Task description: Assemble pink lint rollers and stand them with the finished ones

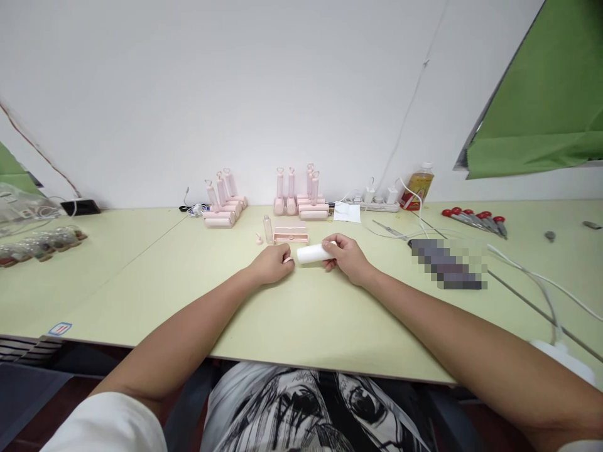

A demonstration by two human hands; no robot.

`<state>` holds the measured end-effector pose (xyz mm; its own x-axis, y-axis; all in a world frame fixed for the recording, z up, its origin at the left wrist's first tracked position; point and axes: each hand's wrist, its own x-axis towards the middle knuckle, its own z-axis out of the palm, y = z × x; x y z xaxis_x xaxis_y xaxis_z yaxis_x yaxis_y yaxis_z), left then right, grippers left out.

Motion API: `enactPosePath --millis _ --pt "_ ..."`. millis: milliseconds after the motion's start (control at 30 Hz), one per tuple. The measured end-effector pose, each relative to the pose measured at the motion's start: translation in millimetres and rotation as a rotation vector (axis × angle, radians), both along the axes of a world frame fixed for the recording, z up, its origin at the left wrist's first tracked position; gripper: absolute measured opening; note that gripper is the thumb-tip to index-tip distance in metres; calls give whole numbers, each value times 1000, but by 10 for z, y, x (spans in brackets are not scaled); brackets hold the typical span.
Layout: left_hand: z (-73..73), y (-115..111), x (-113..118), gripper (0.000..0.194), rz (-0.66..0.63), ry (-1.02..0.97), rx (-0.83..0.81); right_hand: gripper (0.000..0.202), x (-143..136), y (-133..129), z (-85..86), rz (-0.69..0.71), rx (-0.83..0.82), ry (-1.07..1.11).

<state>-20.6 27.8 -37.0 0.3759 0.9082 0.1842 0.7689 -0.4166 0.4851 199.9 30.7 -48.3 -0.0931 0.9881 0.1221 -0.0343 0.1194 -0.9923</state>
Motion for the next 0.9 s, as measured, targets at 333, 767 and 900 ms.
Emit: enactPosePath --millis 333,767,900 --pt "88 -11 60 14 104 -904 -294 35 -32 -110 51 221 -14 106" --pt "14 -61 150 63 187 -724 -511 21 -139 -269 25 128 275 -346" --pt "7 -78 144 70 112 -702 -572 21 -150 -297 34 106 344 -405"
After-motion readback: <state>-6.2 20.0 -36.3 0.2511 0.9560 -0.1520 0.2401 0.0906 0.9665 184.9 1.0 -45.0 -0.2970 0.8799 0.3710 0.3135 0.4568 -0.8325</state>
